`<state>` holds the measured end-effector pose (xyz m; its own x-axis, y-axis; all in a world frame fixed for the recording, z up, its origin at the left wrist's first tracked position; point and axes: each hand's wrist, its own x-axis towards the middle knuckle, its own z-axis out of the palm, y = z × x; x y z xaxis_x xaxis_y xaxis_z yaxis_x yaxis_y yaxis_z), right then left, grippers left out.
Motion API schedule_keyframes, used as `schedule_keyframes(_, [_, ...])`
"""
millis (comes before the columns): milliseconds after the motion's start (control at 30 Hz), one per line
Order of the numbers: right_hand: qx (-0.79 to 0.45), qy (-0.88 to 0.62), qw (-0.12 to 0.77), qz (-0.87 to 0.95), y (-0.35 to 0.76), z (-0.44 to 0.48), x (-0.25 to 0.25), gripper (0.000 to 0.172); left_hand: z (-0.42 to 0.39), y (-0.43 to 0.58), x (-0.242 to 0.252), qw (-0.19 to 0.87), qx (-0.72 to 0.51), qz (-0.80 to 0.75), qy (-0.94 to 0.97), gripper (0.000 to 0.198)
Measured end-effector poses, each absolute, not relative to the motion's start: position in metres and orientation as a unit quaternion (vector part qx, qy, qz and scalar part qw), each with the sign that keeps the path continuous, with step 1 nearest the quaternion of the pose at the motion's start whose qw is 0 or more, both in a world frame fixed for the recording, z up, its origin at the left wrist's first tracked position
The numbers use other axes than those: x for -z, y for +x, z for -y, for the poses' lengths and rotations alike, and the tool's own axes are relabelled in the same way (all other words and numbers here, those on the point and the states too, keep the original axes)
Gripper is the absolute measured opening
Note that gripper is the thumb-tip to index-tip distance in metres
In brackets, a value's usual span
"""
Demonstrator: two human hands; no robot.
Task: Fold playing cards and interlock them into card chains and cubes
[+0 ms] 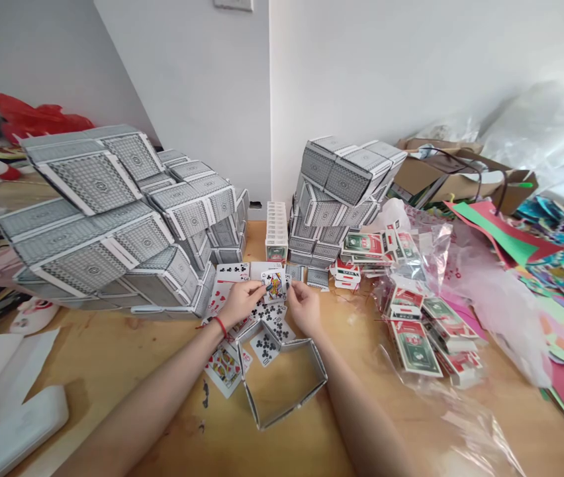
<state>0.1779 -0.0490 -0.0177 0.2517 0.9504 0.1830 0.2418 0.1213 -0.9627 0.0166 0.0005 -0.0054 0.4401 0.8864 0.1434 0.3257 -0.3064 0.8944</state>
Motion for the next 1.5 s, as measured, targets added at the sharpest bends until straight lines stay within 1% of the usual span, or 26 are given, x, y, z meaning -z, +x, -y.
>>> schedule_keyframes(100, [-0.174, -0.651, 0.454, 0.582, 0.177, 0.05, 0.022, 0.03, 0.0, 0.017, 0.007, 0.425, -0.312, -0.395, 0.752, 0.039])
schedule_keyframes(200, [-0.049, -0.684, 0.369, 0.628, 0.174, 0.05, 0.025, 0.032, 0.0, 0.02, 0.009, 0.421, -0.297, -0.395, 0.761, 0.039])
schedule_keyframes(267, [-0.013, -0.691, 0.341, 0.637, 0.172, 0.049, 0.025, 0.033, 0.001, 0.022, 0.009, 0.413, -0.295, -0.411, 0.757, 0.039])
schedule_keyframes(333, [-0.025, -0.695, 0.357, 0.624, 0.171, 0.05, 0.024, 0.033, 0.0, 0.023, 0.01, 0.414, -0.298, -0.424, 0.749, 0.038])
schedule_keyframes(367, [-0.052, -0.692, 0.384, 0.61, 0.172, 0.05, 0.023, 0.031, 0.0, 0.023, 0.01, 0.419, -0.3, -0.425, 0.744, 0.039])
schedule_keyframes(433, [-0.143, -0.671, 0.465, 0.56, 0.174, 0.049, 0.02, 0.026, -0.002, 0.023, 0.012, 0.438, -0.308, -0.418, 0.734, 0.039])
schedule_keyframes(500, [-0.283, -0.617, 0.564, 0.471, 0.177, 0.047, 0.017, 0.022, -0.003, 0.021, 0.014, 0.467, -0.318, -0.405, 0.719, 0.038])
schedule_keyframes(567, [-0.442, -0.528, 0.631, 0.358, 0.178, 0.044, 0.014, 0.02, -0.005, 0.02, 0.016, 0.499, -0.325, -0.394, 0.7, 0.037])
schedule_keyframes(633, [-0.568, -0.443, 0.635, 0.279, 0.177, 0.041, 0.012, 0.019, -0.007, 0.02, 0.018, 0.523, -0.325, -0.387, 0.686, 0.035])
schedule_keyframes(700, [-0.659, -0.377, 0.601, 0.25, 0.176, 0.04, 0.01, 0.02, -0.007, 0.02, 0.019, 0.53, -0.32, -0.385, 0.685, 0.035])
schedule_keyframes(800, [-0.744, -0.295, 0.553, 0.231, 0.175, 0.042, 0.006, 0.021, -0.006, 0.019, 0.016, 0.524, -0.315, -0.384, 0.692, 0.035])
schedule_keyframes(867, [-0.758, -0.277, 0.54, 0.238, 0.174, 0.044, 0.003, 0.024, -0.005, 0.019, 0.013, 0.528, -0.313, -0.383, 0.691, 0.034])
schedule_keyframes(967, [-0.743, -0.305, 0.523, 0.285, 0.171, 0.047, 0.0, 0.029, -0.004, 0.02, 0.008, 0.537, -0.309, -0.385, 0.685, 0.034])
schedule_keyframes(1067, [-0.698, -0.363, 0.515, 0.34, 0.168, 0.048, 0.0, 0.033, -0.003, 0.02, 0.005, 0.528, -0.308, -0.392, 0.688, 0.034])
schedule_keyframes(1267, [-0.528, -0.492, 0.554, 0.415, 0.163, 0.05, 0.009, 0.03, -0.003, 0.02, 0.006, 0.517, -0.298, -0.399, 0.696, 0.034])
schedule_keyframes(1400, [-0.494, -0.538, 0.518, 0.445, 0.164, 0.048, 0.017, 0.038, -0.001, 0.02, 0.006, 0.522, -0.293, -0.398, 0.695, 0.033])
schedule_keyframes(1500, [-0.458, -0.563, 0.512, 0.46, 0.165, 0.047, 0.02, 0.039, 0.0, 0.02, 0.004, 0.528, -0.291, -0.399, 0.691, 0.032])
